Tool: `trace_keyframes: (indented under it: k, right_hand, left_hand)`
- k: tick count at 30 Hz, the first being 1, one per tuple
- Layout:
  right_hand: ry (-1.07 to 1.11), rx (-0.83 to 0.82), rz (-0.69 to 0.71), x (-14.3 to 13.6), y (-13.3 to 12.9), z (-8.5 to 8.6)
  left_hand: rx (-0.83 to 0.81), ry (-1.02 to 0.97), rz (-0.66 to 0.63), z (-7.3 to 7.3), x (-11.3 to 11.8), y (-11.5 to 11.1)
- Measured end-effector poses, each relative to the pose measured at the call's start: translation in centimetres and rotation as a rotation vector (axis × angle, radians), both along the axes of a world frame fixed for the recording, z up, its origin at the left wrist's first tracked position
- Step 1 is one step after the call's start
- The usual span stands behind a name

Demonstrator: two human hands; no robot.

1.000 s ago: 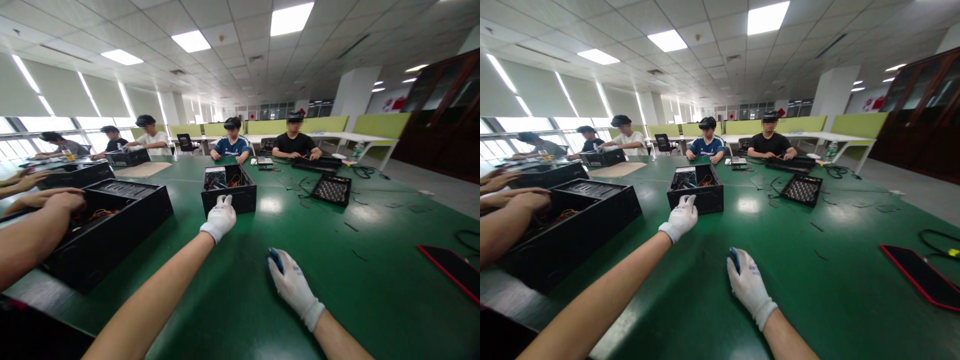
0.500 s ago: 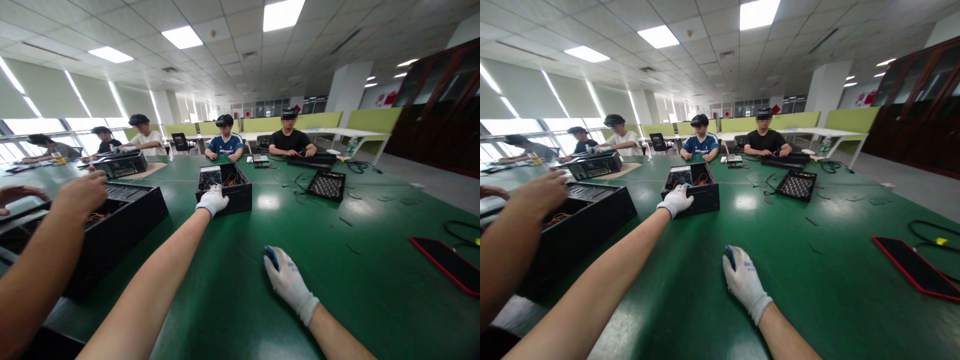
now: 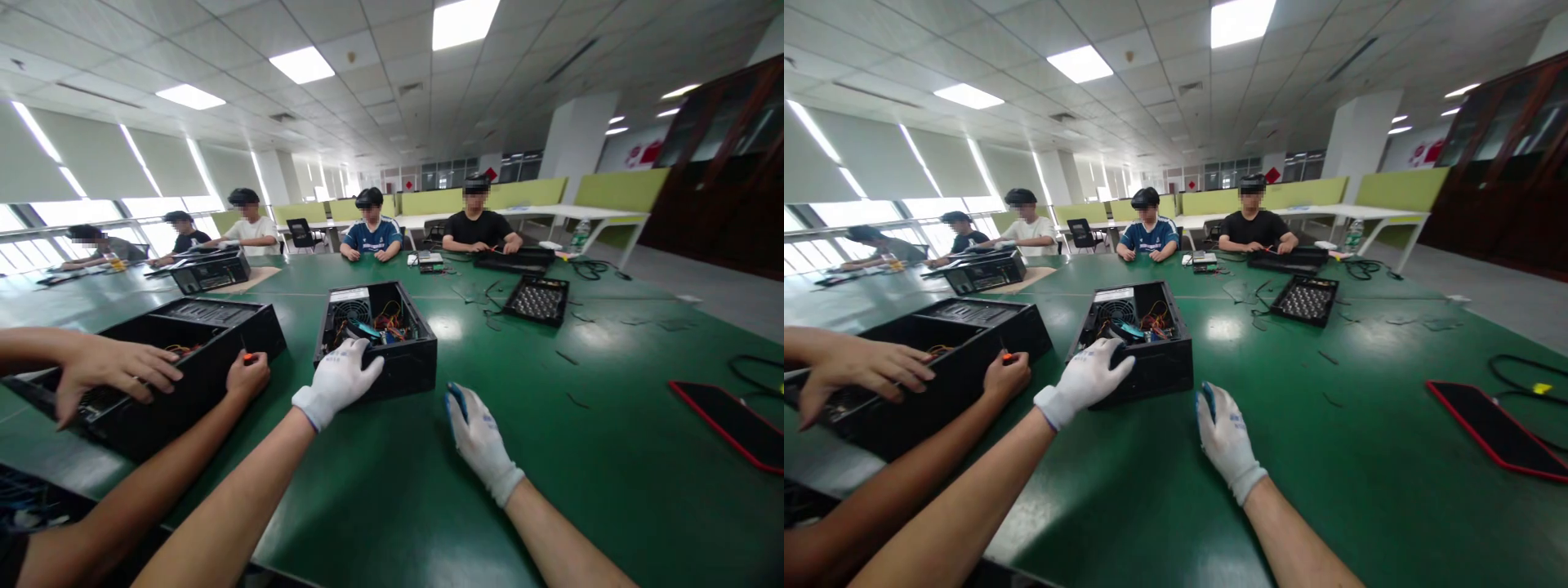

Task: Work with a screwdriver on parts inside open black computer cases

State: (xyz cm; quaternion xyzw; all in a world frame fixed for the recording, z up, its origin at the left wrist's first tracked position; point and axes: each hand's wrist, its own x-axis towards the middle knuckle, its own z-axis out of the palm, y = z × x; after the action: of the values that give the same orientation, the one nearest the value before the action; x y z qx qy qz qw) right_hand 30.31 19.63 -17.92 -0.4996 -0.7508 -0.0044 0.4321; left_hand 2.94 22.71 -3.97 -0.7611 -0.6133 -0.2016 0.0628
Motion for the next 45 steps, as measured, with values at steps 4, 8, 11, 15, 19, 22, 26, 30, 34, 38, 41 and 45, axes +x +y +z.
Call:
trace_keyframes:
  k: [4,8,11,15,19,22,26,30,34,38,41,45]
  right_hand:
    - [0.066,0.108,-0.053,0.5,-2.1,3.4]
    - [0.128,0.208,-0.007,0.5,-5.2,8.9]
    - [-0.026,0.157,0.144,-0.1,-6.4,12.3]
    - [-0.349,0.03,0.329,-1.2,-7.3,14.1]
    - [-0.428,-0.04,0.39,-1.3,-9.7,14.5]
    - [-0.471,-0.048,0.462,-0.6,-12.3,15.0]
    - [-0.495,-0.056,0.503,0.8,-15.2,15.1]
    - [-0.522,-0.104,0.492,2.3,-16.6,14.6]
    - [-0.594,-0.241,0.598,1.8,-15.8,16.9]
    - [-0.678,-0.354,0.585,-1.8,-13.2,19.9]
    - [-0.88,-0.313,0.418,-5.4,-10.6,20.0]
    - [-1.102,-0.33,0.341,-9.6,-7.8,18.7]
  left_hand:
    - [0.029,-0.029,-0.032,-0.4,0.1,-5.7]
    - [0.032,-0.079,-0.069,-0.8,-0.1,-10.9]
    - [-0.016,-0.123,-0.121,-0.6,-0.4,-14.0]
    - [-0.071,-0.16,-0.169,0.2,-0.5,-17.0]
    - [-0.062,-0.181,-0.208,0.5,-0.8,-20.1]
    - [-0.089,-0.156,-0.266,-0.5,-1.8,-22.3]
    - [-0.125,-0.13,-0.331,-2.7,-3.5,-24.0]
    - [-0.264,-0.104,-0.343,-1.5,-3.7,-23.9]
    - [-0.328,-0.042,-0.374,2.4,-2.6,-23.2]
    - [-0.353,0.019,-0.41,3.7,-1.8,-23.0]
    - [-0.241,0.01,-0.434,3.1,-1.7,-23.2]
    - [-0.174,-0.003,-0.464,2.6,-2.1,-23.4]
